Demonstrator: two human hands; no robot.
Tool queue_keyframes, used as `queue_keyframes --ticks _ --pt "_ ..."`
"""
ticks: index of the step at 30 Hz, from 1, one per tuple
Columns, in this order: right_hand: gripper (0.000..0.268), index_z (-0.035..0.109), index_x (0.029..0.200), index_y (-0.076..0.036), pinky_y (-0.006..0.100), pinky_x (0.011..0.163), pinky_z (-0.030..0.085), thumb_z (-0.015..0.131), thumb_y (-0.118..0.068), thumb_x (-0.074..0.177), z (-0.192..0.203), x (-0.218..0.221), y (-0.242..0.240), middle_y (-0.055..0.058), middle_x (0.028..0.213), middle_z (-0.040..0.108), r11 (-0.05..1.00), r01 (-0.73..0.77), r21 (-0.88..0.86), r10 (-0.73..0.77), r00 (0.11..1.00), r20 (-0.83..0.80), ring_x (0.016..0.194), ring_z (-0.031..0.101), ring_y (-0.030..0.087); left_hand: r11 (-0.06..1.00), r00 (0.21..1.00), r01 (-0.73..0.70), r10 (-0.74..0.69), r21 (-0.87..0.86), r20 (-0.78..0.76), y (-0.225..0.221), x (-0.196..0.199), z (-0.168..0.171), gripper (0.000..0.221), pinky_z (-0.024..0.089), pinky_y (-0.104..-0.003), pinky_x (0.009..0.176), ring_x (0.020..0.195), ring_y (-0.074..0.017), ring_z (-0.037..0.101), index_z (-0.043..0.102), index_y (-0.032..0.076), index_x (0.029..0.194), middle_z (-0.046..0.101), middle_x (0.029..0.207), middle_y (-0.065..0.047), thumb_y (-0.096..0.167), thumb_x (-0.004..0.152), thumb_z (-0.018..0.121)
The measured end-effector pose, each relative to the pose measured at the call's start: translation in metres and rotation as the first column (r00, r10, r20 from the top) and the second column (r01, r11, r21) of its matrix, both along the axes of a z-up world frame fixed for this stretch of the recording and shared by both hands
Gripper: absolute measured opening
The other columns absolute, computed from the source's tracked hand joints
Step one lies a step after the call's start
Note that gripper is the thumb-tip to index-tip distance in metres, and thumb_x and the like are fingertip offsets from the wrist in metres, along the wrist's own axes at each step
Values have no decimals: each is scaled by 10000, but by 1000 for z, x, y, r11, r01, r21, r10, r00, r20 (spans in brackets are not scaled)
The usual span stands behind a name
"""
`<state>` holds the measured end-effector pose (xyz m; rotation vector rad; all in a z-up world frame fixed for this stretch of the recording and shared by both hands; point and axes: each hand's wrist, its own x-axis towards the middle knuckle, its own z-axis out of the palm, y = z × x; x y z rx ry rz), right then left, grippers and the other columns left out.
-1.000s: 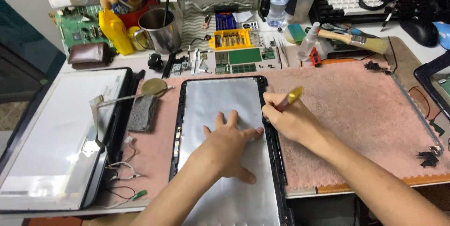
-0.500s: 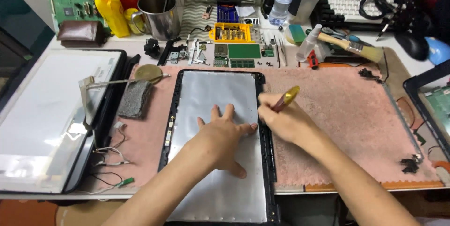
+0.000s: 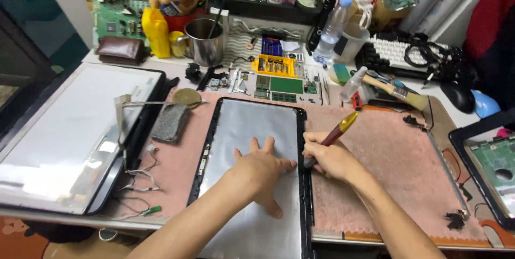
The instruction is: The person is using a small brush to clean the edges and bezel of a laptop screen to remove dust and debris.
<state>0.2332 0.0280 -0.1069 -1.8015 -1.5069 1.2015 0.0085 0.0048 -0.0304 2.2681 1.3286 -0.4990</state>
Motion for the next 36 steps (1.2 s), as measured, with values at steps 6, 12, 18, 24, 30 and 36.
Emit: queue_keyframes --ticks 6,12,18,24,30,36 --pt "264 601 706 -136 321 566 452 711 -253 915 22 -18 -8 72 570 466 995 -49 90 46 998 40 505 609 251 1000 1000 4 -5 9 24 -1 -6 12 1230 330 -914 1183 1662 -707 227 645 373 1658 347 1745 -276 356 510 1086" --pt "237 634 701 -143 346 646 454 654 -285 890 34 -31 -11 100 480 475 989 1 148 -21 991 132 567 601 274 999 1000 4 -5 43 21 3 1 -12 1239 351 -911 1169 1659 -704 232 669 425 1620 352 1711 -257 290 467 1103" --pt "347 465 733 -161 445 709 438 566 -216 1060 18 -27 0 41 693 559 968 6 252 -29 996 88 707 550 209 985 989 44 -67 -167 -133 -7 -5 38 1386 266 -879 1320 1735 -589 -12 212 480 1860 151 1732 -148 584 651 883" --pt "274 635 709 -111 381 767 472 691 -299 900 15 -23 3 100 674 564 975 -43 220 -1 981 196 764 609 296 997 997 38 -43 -71 -65 -3 -4 12 1319 320 -886 1248 1686 -607 157 404 459 1767 247 1726 -186 464 587 993" --pt "296 615 732 -85 418 845 543 640 -271 961 4 -18 -8 93 732 646 952 -122 280 55 970 235 841 681 322 1000 997 -2 4 -18 73 -14 -10 42 1170 385 -908 1166 1593 -663 399 645 277 1686 450 1678 -287 307 607 1095" --pt "301 606 740 -71 381 803 539 634 -279 956 36 -37 -46 103 705 651 957 -86 278 -2 953 303 821 675 290 1000 994 0 2 -22 108 -11 -9 35 1172 389 -924 1151 1557 -656 453 666 255 1668 463 1672 -306 305 583 1103"
